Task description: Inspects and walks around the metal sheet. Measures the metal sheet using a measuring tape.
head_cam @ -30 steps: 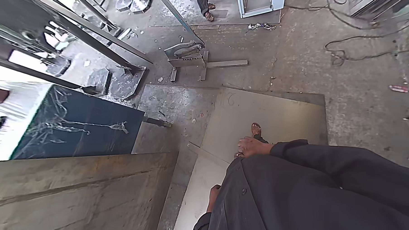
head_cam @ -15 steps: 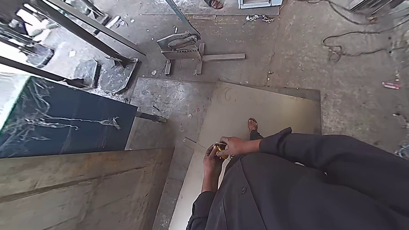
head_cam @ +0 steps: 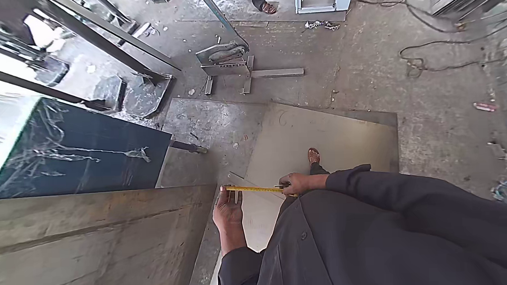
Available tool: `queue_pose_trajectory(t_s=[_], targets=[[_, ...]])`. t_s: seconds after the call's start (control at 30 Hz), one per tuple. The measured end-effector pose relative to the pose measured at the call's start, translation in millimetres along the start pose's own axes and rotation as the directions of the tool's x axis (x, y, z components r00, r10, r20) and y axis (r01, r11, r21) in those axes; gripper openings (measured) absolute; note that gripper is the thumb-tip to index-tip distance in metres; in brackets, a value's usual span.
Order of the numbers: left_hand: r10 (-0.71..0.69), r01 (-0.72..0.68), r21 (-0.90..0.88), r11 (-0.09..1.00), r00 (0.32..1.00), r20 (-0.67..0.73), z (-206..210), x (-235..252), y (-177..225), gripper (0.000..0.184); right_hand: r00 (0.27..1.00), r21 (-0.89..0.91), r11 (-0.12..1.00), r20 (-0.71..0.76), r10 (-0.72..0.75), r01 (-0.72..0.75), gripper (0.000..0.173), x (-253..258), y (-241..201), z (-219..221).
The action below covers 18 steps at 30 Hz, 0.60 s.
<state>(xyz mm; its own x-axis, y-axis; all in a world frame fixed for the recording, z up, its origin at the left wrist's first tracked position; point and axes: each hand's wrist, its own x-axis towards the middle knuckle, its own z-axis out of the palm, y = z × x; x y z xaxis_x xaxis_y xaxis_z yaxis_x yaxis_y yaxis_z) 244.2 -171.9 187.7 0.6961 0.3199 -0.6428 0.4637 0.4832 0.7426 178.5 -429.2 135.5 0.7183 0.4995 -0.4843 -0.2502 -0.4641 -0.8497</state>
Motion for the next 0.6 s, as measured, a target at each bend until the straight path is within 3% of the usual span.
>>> queue_pose_trajectory(t_s=[0.17,0.3,0.37,0.47,0.53,0.6], targets=[[0.138,-0.149,-0.088,0.985,0.983,-0.12,-46,36,54,0.019,0.998,-0.098,0.993,-0.011,0.06,-0.061,0.035,1,11,4],[0.109,-0.113,-0.14,0.984,0.993,-0.037,-56,41,36,0.02,0.995,-0.197,0.975,-0.022,0.102,-0.104,0.036,1,18,-3],[0.041,-0.034,-0.12,0.992,0.998,0.056,-47,40,1,0.026,0.98,-0.248,0.948,-0.076,0.186,-0.199,0.037,-6,25,-19],[-0.238,0.217,0.161,0.963,0.963,0.129,-25,33,-80,0.039,0.906,-0.195,0.895,-0.231,0.355,-0.401,0.042,-22,62,-47],[-0.434,0.297,0.502,0.812,0.883,0.178,-12,25,-149,0.043,0.822,-0.089,0.842,-0.294,0.488,-0.532,0.042,-39,95,-61],[-0.569,0.089,0.842,0.532,0.774,0.277,-7,18,-216,0.051,0.734,-0.014,0.77,-0.312,0.603,-0.638,0.042,-58,130,-64]])
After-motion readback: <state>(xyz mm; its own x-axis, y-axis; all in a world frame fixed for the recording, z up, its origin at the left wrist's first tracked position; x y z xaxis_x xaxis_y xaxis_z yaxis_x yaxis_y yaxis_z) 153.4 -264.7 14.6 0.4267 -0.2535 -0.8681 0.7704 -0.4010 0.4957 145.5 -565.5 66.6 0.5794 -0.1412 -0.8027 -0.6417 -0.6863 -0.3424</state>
